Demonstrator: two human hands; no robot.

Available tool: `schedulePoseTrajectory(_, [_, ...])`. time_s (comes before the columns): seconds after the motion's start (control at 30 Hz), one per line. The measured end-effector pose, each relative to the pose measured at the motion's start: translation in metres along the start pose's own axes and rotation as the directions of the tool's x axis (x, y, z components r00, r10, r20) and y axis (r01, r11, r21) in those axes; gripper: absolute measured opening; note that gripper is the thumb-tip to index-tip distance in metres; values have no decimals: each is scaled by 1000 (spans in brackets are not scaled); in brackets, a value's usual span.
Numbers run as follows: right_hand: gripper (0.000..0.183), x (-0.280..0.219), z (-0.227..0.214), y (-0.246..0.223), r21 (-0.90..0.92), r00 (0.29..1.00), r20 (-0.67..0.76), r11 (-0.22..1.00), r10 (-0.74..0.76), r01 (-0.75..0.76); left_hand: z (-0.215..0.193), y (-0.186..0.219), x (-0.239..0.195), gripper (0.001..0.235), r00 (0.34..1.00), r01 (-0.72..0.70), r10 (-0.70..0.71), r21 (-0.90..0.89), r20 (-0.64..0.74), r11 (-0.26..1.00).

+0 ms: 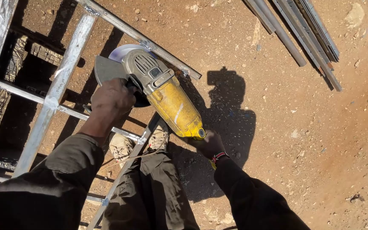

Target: Using an angle grinder to smooth out weld joints on a metal frame

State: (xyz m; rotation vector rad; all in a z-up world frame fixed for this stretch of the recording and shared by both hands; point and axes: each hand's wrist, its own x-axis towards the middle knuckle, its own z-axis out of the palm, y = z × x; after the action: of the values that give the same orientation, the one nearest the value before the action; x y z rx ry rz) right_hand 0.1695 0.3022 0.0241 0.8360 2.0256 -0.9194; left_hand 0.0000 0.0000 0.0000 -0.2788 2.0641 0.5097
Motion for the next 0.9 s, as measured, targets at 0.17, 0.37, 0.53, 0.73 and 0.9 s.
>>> schedulePoseTrajectory(0.17, [35,-1,10,-2,0,998,-41,999,40,-40,-7,10,-3,37,999,30,-28,48,-43,998])
schedulePoseTrajectory(0.37, [40,-18,4,-15,-8,999,-15,999,51,-51,-22,37,-33,36,999,29,-26,89,-36,996])
schedulePoseTrajectory(0.53, [55,-33,5,1,-61,998,-56,997,36,-40,-17,66,-27,46,947,308,-321,222,23,925])
schedulePoseTrajectory(0.73, [49,-30,3,-13,13,993,-40,994,110,-110,-16,35,-28,37,1000,6,-6,97,5,995])
schedulePoseTrajectory(0.9, [53,-33,-13,-21,-51,994,-28,993,103,-105,-4,25,-12,40,999,-1,2,-5,42,1000])
